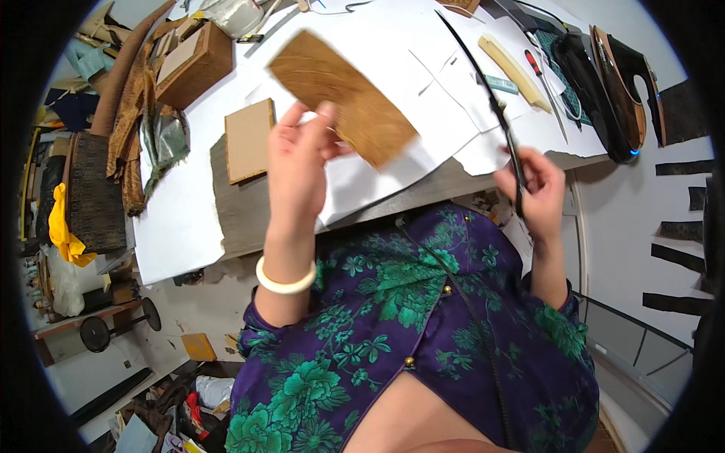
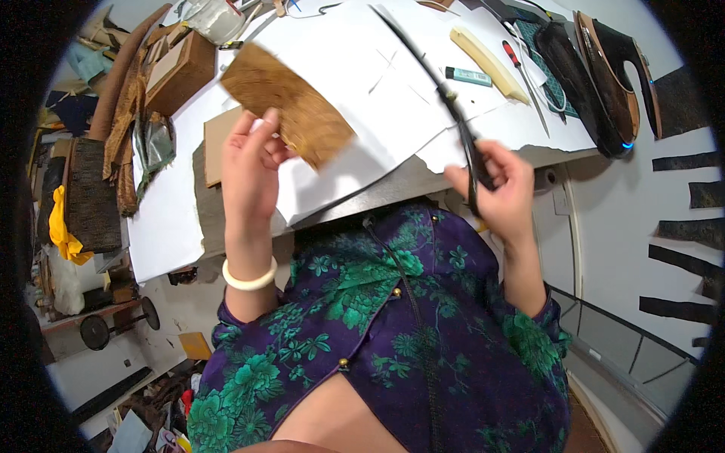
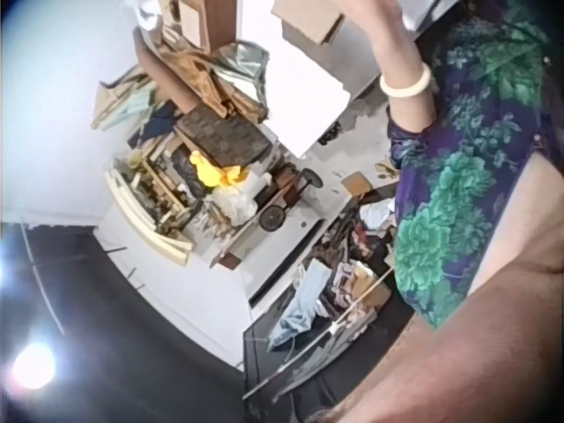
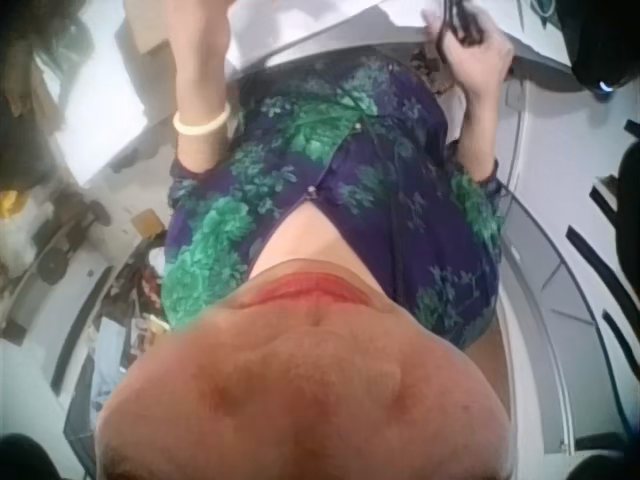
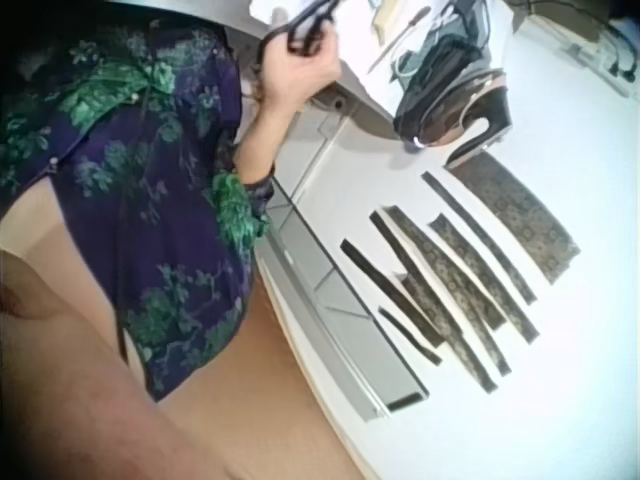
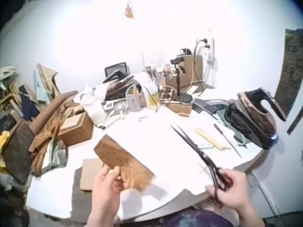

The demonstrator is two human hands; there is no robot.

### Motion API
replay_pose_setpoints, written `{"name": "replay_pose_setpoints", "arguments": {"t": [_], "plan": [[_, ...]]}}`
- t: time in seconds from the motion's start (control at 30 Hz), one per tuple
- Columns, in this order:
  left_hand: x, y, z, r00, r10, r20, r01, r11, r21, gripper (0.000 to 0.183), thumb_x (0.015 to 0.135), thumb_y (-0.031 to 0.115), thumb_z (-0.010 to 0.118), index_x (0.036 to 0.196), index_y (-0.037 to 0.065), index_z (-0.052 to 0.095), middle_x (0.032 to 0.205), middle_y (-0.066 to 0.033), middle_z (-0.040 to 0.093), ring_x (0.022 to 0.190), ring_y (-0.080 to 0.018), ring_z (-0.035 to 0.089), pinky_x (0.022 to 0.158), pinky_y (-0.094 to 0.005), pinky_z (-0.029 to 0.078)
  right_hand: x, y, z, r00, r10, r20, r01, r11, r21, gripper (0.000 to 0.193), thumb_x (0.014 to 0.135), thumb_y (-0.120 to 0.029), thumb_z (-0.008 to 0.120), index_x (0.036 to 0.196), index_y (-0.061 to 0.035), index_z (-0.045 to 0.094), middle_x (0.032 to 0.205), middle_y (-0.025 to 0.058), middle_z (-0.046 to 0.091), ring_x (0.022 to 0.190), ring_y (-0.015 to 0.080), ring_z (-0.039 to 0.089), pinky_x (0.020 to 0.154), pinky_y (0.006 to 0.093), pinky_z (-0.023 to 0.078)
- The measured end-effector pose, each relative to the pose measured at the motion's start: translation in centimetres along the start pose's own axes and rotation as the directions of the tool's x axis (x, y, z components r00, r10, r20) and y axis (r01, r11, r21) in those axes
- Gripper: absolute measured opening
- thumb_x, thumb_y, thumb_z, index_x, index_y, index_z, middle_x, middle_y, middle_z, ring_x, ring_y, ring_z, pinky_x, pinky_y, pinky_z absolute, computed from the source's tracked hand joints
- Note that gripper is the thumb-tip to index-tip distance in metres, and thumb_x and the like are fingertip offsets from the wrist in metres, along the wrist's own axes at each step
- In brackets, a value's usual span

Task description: The person cuts a patterned fabric piece with scissors, irons it flat, folds it, and then wraps it around a rectangular cardboard-like object. They continue to trim excess fabric and press the edges with an iron.

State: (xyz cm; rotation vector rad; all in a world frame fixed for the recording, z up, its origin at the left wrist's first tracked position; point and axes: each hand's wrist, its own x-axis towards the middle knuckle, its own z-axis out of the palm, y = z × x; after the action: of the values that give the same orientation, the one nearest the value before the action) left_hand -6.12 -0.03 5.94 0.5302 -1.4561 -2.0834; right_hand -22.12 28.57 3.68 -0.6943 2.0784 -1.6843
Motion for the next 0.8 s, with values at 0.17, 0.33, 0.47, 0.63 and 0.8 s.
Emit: {"name": "replay_pose_setpoints", "arguments": {"t": [0.17, 0.33, 0.47, 0.63, 0.8], "plan": [[0.5, -3.3, 0.2, 0.949, -0.261, -0.174, 0.219, 0.949, -0.229, 0.023, 0.105, 0.012, 0.045, 0.120, -0.002, 0.054, 0.120, -0.0145, 0.065, 0.105, -0.0265, 0.068, 0.098, -0.0402, 0.056, 4.6, 1.0, -1.7, 0.940, -0.262, -0.221, 0.048, 0.740, -0.671, 0.042, 0.073, -0.030, 0.086, 0.096, 0.0014, 0.073, 0.064, 0.0039, 0.061, 0.057, 0.0156, 0.058, 0.056, 0.0303, 0.047], [-3.0, -3.5, 1.4, 0.861, -0.499, 0.097, 0.496, 0.783, -0.377, 0.033, 0.106, 0.016, 0.043, 0.129, -0.007, 0.051, 0.130, -0.0211, 0.062, 0.119, -0.0348, 0.064, 0.105, -0.0445, 0.053, 9.2, 2.0, -1.6, 0.963, -0.222, -0.150, 0.047, 0.690, -0.722, 0.049, 0.074, -0.039, 0.082, 0.100, 0.0009, 0.074, 0.072, 0.0078, 0.070, 0.063, 0.0202, 0.067, 0.065, 0.0329, 0.053], [-4.8, -1.1, 1.4, 0.881, -0.413, 0.230, 0.412, 0.909, 0.057, 0.029, 0.104, 0.017, 0.053, 0.119, -0.006, 0.064, 0.113, -0.0183, 0.071, 0.107, -0.0285, 0.071, 0.092, -0.0380, 0.058, 11.9, 1.1, -1.1, 0.973, -0.226, -0.036, 0.121, 0.642, -0.757, 0.051, 0.075, -0.037, 0.080, 0.106, 0.0028, 0.074, 0.073, 0.0095, 0.071, 0.065, 0.0212, 0.068, 0.067, 0.0337, 0.054], [-1.5, -3.5, -2.9, 0.884, 0.228, 0.409, -0.460, 0.260, 0.849, 0.030, 0.095, 0.012, 0.065, 0.123, 0.001, 0.064, 0.133, -0.0201, 0.062, 0.129, -0.0355, 0.056, 0.113, -0.0498, 0.039, 13.3, 0.0, 0.0, 0.971, -0.100, 0.215, 0.226, 0.668, -0.709, 0.059, 0.074, -0.036, 0.083, 0.115, 0.0043, 0.071, 0.088, 0.0170, 0.072, 0.080, 0.0249, 0.070, 0.075, 0.0337, 0.055], [-4.5, -3.6, -3.1, 0.900, 0.108, 0.423, -0.433, 0.101, 0.896, 0.040, 0.092, 0.017, 0.069, 0.128, 0.001, 0.062, 0.144, -0.0219, 0.053, 0.140, -0.0390, 0.045, 0.119, -0.0552, 0.030, 18.4, -4.6, -15.8, 0.752, -0.651, -0.100, 0.131, 0.297, -0.946, 0.065, 0.079, -0.059, 0.074, 0.124, -0.0114, 0.071, 0.120, 0.0170, 0.068, 0.108, 0.0293, 0.067, 0.093, 0.0382, 0.053]]}}
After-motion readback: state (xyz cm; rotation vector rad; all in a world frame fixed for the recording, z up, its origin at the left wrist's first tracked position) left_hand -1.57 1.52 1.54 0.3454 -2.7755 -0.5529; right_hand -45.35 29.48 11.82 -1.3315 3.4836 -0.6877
